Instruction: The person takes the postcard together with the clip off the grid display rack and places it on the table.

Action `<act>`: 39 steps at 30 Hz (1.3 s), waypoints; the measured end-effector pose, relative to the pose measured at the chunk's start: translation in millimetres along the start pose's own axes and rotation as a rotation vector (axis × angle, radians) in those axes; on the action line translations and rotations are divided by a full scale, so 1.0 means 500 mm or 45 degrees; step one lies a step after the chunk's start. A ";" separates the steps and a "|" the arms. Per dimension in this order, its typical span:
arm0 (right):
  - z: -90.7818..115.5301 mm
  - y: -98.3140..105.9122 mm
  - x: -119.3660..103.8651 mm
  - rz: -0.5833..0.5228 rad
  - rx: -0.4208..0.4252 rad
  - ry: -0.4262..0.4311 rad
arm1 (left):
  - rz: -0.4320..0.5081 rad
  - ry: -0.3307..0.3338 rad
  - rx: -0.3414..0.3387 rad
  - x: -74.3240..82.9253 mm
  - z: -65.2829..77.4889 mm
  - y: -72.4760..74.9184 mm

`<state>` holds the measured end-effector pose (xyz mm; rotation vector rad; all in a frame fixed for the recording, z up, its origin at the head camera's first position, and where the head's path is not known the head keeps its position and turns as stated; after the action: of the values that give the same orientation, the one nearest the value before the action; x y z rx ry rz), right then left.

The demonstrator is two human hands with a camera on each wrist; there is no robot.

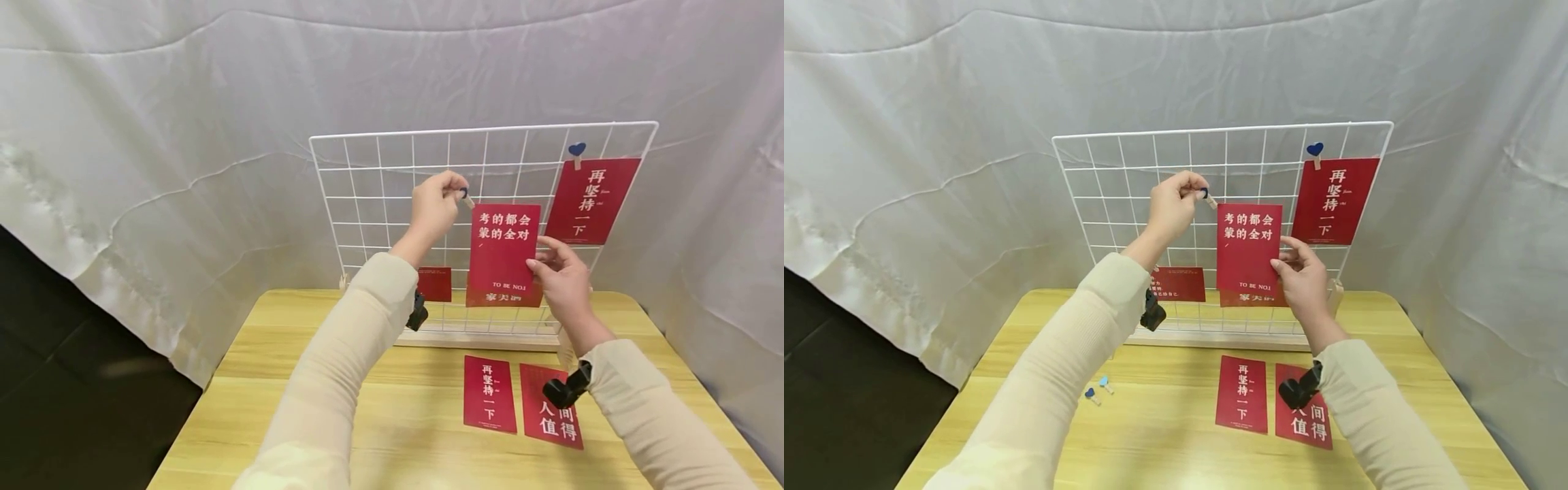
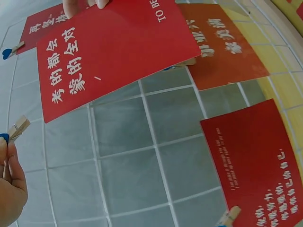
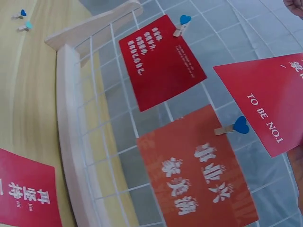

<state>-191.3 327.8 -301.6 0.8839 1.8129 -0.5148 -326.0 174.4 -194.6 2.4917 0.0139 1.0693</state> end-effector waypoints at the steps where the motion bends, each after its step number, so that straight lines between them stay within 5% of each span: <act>1: 0.002 -0.001 0.004 -0.008 -0.003 -0.007 | 0.008 0.010 -0.004 -0.004 0.003 0.001; 14: 0.049 -0.027 0.060 -0.136 -0.081 -0.063 | 0.123 0.248 0.063 -0.084 0.063 0.032; 31: 0.129 -0.072 0.131 -0.211 -0.134 -0.109 | 0.233 0.411 0.105 -0.195 0.167 0.034; 32: 0.120 -0.077 0.185 -0.271 -0.168 -0.093 | 0.241 0.422 0.110 -0.202 0.172 0.033; 33: 0.125 -0.079 0.191 -0.281 -0.174 -0.084 | 0.248 0.440 0.110 -0.208 0.177 0.032; 38: 0.144 -0.085 0.218 -0.170 -0.161 -0.173 | 0.276 0.506 0.125 -0.237 0.206 0.033; 39: 0.160 -0.083 0.174 -0.095 -0.137 -0.215 | 0.266 0.515 0.131 -0.242 0.212 0.035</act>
<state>-193.9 275.1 -415.1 0.6814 1.7075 -0.5183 -340.4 97.4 -336.3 2.3585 -0.0743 1.6840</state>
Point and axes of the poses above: each hand's wrist, its own z-axis away from the middle knuckle, its own y-axis out of the back of the hand, x = y × z, the point moved 3 cm from there along -z, towards the middle knuckle, and after that the axes turned 6 degrees about x, right-handed, at the moved point
